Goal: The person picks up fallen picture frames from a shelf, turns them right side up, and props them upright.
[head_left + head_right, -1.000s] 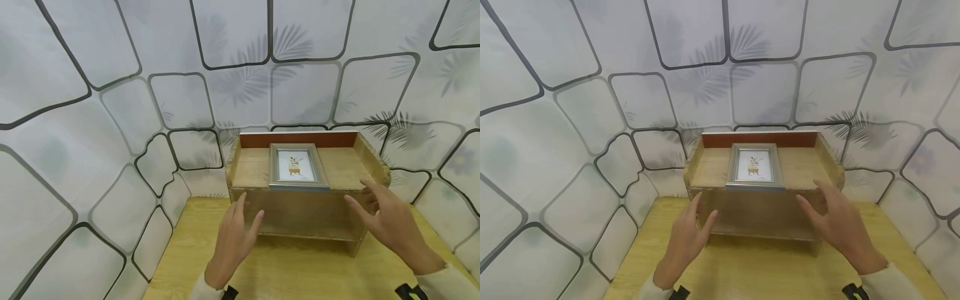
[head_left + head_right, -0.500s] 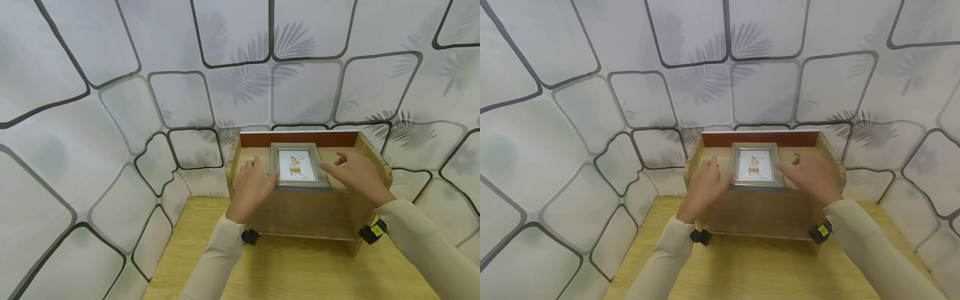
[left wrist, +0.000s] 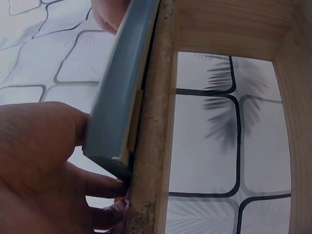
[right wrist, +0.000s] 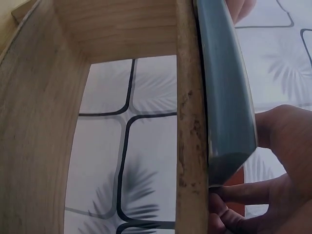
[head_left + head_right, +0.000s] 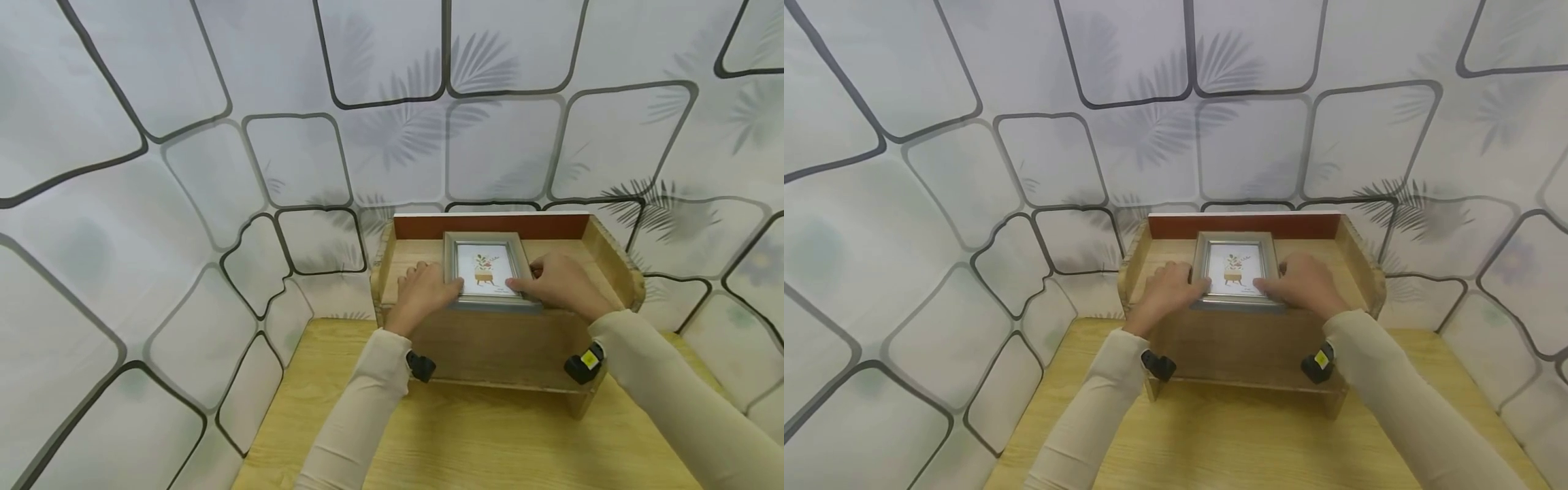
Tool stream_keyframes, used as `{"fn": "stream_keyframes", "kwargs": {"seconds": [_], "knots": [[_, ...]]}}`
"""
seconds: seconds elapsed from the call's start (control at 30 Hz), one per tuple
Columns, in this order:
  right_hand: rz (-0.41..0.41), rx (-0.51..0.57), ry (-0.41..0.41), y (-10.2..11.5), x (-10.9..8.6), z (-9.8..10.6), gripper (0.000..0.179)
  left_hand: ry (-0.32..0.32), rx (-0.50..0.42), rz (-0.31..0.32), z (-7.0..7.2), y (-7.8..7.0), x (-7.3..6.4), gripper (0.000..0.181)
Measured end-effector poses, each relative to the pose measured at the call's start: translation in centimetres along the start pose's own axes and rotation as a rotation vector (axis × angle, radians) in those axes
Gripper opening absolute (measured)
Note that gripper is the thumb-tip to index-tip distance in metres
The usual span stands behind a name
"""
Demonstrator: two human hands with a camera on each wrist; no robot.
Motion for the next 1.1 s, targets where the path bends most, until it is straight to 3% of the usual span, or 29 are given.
{"fn": "stream_keyframes", "kwargs": {"seconds": [0.27, 0.47, 0.6, 0.8, 0.97, 1.1], "knots": [[0.020, 0.015, -0.032, 0.6, -0.2, 0.0, 0.041, -0.039, 0.027, -0.029, -0.1, -0.4, 0.1, 0.033], [0.019, 0.033, -0.054, 0.9, -0.6, 0.0, 0.044, -0.089, 0.012, -0.045, 0.2, -0.6, 0.2, 0.028], [-0.005, 0.072, -0.067, 0.8, -0.7, 0.1, 0.037, -0.114, 0.010, -0.063, 0.5, -0.9, 0.1, 0.032], [-0.020, 0.104, -0.109, 0.9, -1.0, 1.0, 0.049, -0.172, -0.019, -0.113, 1.6, -2.1, -0.2, 0.041], [-0.009, 0.086, -0.213, 1.7, -1.1, 2.8, 0.050, -0.248, -0.042, -0.127, 2.8, -3.0, -0.4, 0.040], [-0.081, 0.065, -0.250, 1.7, -1.1, 4.0, 0.062, -0.318, -0.080, -0.117, 3.7, -3.7, -0.4, 0.028]]}}
Point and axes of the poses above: each hand's wrist, its own x-axis towards the middle knuckle, its own z-axis out of the back of the hand, y = z × x, the point moved 9 cm from there along x, towards the middle knuckle, and after that the axes turned 7 degrees about x, right-handed, at the moved point
